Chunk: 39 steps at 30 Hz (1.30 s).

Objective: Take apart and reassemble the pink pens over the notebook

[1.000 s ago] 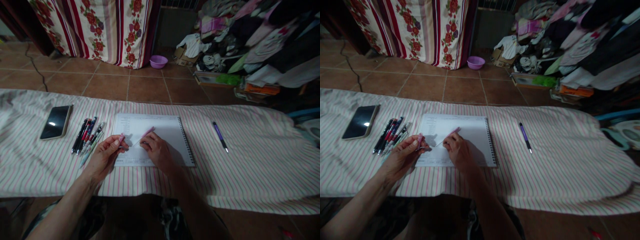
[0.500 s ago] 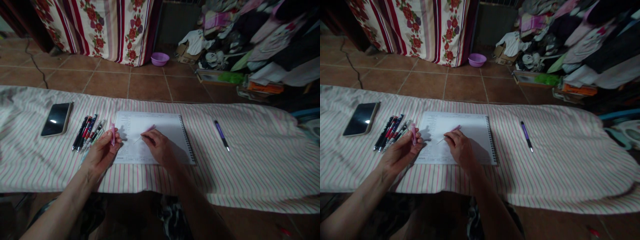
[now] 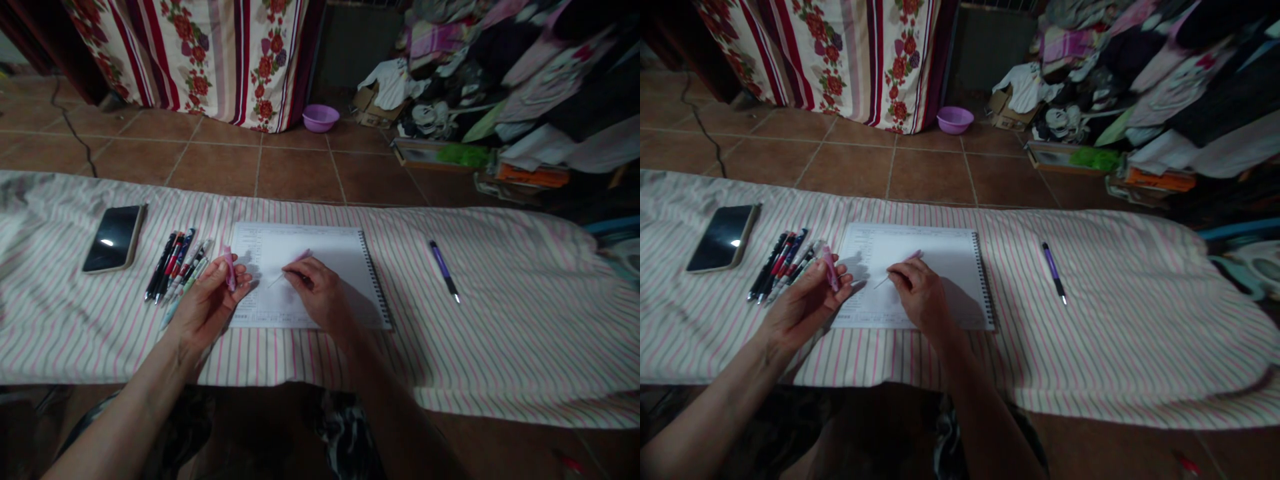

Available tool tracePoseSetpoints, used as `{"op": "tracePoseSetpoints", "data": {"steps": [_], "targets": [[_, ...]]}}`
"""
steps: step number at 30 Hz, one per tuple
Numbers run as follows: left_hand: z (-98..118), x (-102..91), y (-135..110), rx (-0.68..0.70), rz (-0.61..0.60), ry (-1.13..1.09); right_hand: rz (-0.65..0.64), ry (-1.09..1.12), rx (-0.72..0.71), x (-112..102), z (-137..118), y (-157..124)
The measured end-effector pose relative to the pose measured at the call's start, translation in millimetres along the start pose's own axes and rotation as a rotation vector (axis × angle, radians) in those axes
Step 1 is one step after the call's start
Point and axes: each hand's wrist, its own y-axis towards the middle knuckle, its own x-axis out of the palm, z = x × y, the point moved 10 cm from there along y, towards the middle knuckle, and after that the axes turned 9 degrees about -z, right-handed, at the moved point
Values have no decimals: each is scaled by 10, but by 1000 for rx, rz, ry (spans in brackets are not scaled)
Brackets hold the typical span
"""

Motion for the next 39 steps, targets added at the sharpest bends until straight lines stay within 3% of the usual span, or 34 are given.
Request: {"op": "tracePoseSetpoints", "data": {"steps": [4,16,30,39], "targets": [[4,66,-7,6,-74,95,30,67,36,-38,50,-1],[-27,146,-19,33,-107,408,28,287,98,7,187,-12],[-117,103,-15,7,-98,493,123,276,-27,-179,-78,-9],[-196,72,23,-8,-132,513,132,394,-44,-97,-56,-27]]}}
